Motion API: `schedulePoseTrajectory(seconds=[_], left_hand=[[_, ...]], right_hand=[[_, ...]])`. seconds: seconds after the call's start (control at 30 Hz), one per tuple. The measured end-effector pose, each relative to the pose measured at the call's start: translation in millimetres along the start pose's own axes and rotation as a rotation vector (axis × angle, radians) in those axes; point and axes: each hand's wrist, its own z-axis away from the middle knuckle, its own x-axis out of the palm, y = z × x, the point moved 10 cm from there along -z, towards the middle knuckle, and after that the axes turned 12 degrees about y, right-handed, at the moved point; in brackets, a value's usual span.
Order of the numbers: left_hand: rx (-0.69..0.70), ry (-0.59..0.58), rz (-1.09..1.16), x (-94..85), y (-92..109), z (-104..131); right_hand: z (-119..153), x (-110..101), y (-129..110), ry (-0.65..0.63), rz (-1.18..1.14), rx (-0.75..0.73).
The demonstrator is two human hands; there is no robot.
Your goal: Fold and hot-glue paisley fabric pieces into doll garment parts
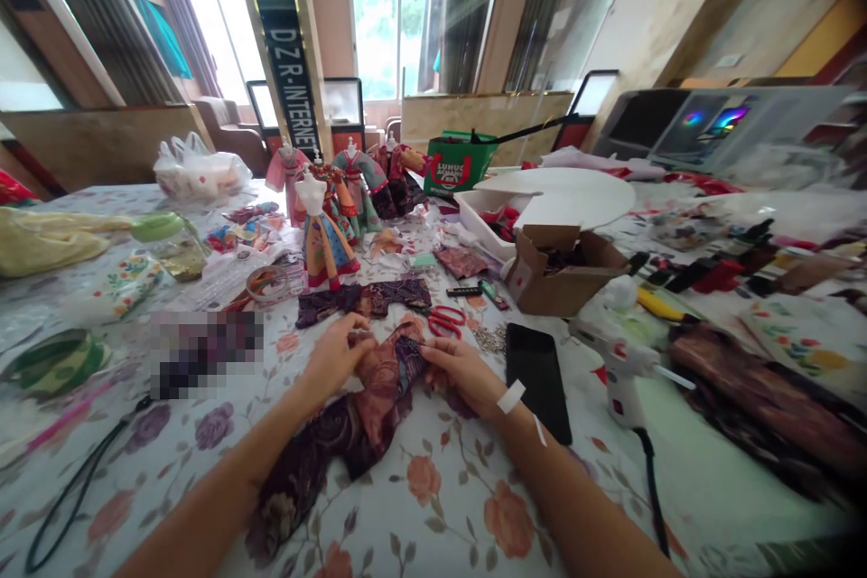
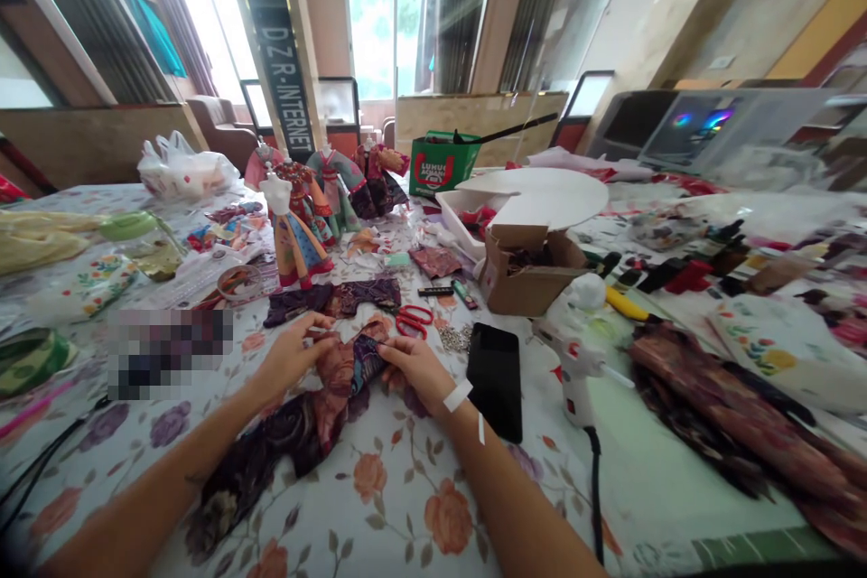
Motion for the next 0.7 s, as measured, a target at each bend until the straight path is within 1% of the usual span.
schedulePoseTrajectory(seconds=[0.07,0.13,0.27,0.33,0.4,0.5,0.57,0.63,0.7], left_hand=[[0.038,-0.047,-0.043,3.8,-0.9,-10.3],[0.040,-0.097,-0.064,13.5,-5.0,-16.2],[-0.001,-0.197,-0.111,32.0,-16.1,-16.7],[-0.018,-0.257,-0.117,34.9,-17.7,-10.2],[-0.032,-0.323,-0.114,33.4,-16.7,0.8],[-0.073,-0.464,-0.087,32.3,-16.1,21.9],[-0.118,-0.539,-0.046,32.7,-18.4,30.2],[-0.138,-0.516,-0.013,29.6,-20.6,25.1],[-0.113,-0.432,0.008,24.6,-20.3,10.9]], right_hand=[[-0.9,-0.8,-1.3,0.013,0.001,-0.017],[-0.8,-2.0,-2.8,0.026,0.012,-0.035],[-1.0,-8.9,-5.9,0.063,0.052,-0.060],[-2.1,-12.1,-7.0,0.070,0.078,-0.064],[-3.5,-13.1,-6.8,0.065,0.109,-0.063],[-4.9,-10.4,-3.9,0.038,0.158,-0.058],[-5.5,-7.2,-1.4,0.017,0.188,-0.060],[-6.4,-3.9,0.1,-0.001,0.211,-0.069],[-7.9,-0.3,-0.1,-0.017,0.225,-0.088]])
